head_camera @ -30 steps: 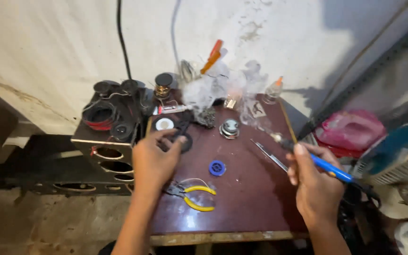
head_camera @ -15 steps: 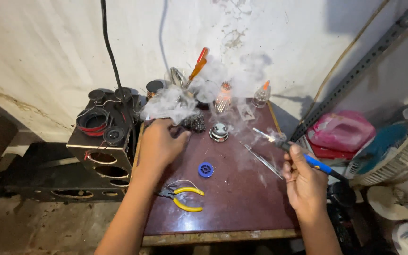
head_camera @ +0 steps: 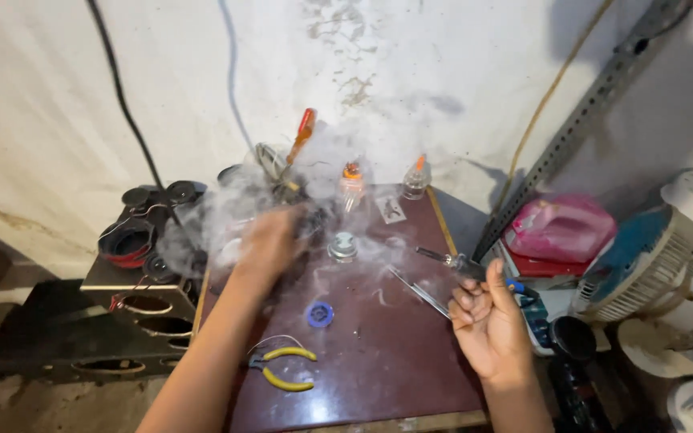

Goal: Cleaning and tinning a soldering iron tip using brass wool and solder wire on a repair bench.

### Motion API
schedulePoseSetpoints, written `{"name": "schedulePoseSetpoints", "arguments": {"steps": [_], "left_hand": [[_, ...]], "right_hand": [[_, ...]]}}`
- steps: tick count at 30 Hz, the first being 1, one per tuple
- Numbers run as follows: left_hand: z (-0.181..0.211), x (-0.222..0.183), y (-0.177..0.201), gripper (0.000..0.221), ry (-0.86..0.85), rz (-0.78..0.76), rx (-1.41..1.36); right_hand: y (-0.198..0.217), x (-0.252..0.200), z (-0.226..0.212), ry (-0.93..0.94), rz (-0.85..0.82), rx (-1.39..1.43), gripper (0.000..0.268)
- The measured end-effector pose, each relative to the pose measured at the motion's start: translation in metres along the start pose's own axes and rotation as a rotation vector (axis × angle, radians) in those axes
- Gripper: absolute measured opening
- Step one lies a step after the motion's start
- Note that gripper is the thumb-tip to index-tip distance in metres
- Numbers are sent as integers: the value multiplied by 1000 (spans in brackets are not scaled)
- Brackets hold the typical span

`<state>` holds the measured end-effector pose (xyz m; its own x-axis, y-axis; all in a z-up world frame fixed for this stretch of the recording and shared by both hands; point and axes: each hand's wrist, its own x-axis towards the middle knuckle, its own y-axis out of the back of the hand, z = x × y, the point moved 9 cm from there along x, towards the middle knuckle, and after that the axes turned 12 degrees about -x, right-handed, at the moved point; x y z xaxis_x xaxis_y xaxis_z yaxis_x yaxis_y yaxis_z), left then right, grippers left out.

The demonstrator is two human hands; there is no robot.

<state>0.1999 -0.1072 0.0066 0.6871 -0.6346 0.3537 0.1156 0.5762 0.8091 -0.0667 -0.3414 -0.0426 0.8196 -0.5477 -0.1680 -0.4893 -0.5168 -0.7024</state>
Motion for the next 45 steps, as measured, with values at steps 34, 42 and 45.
{"name": "schedulePoseSetpoints", "arguments": {"steps": [34, 42, 45], "left_hand": [[35, -105, 46, 40, 313, 234, -1091], [37, -105, 50, 41, 281, 248, -1024], [32, -104, 42, 40, 310, 257, -963]], "right_hand": [[-36, -22, 6, 385, 111, -524, 39], [-30, -24, 7, 387, 180, -498, 31], [-41, -29, 5, 422, 132, -528, 33]]}}
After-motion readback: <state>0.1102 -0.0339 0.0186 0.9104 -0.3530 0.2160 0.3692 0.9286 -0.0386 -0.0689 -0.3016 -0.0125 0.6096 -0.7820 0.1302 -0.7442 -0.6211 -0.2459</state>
